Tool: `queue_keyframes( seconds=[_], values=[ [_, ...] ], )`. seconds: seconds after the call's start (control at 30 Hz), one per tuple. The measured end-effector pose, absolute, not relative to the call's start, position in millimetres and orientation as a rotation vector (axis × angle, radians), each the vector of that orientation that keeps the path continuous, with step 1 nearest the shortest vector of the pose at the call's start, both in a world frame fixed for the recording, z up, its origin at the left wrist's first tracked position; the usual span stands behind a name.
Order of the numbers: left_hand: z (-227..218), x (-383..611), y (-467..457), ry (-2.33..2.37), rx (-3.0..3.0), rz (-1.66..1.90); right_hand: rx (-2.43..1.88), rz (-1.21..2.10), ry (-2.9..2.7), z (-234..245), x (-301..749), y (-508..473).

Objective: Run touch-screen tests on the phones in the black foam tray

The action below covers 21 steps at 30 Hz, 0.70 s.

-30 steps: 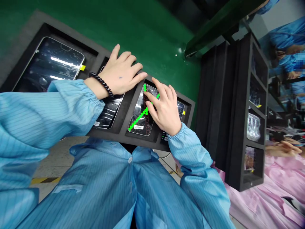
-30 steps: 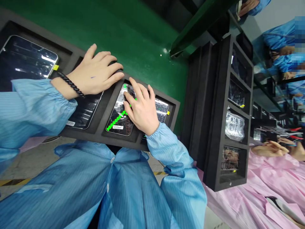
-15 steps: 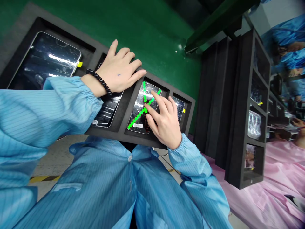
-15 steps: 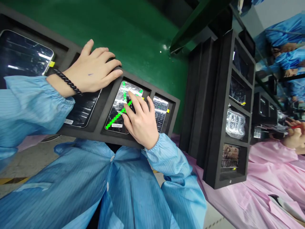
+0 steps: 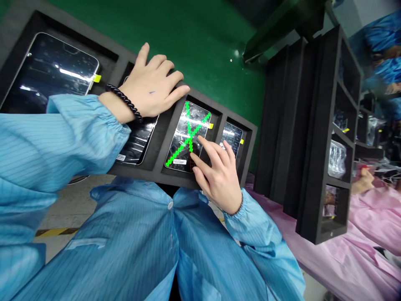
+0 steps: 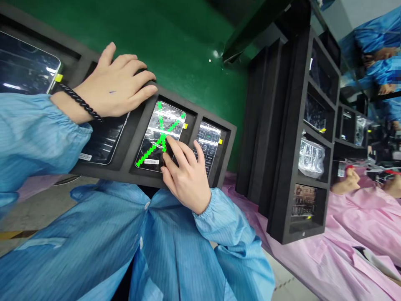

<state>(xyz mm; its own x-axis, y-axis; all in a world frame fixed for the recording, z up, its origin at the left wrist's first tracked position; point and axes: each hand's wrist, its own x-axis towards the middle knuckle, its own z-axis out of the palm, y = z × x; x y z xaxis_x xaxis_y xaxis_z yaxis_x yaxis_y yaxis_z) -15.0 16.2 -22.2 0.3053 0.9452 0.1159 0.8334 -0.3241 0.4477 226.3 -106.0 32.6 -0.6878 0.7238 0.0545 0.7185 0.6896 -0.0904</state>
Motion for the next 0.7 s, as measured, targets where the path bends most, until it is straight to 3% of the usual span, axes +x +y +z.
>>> queue_keyframes(
  seconds=[0.7],
  values=[
    [-33, -18, 21, 1.635, 2.305, 0.532, -1.152, 0.252, -2.727, 59, 239, -113]
  ],
)
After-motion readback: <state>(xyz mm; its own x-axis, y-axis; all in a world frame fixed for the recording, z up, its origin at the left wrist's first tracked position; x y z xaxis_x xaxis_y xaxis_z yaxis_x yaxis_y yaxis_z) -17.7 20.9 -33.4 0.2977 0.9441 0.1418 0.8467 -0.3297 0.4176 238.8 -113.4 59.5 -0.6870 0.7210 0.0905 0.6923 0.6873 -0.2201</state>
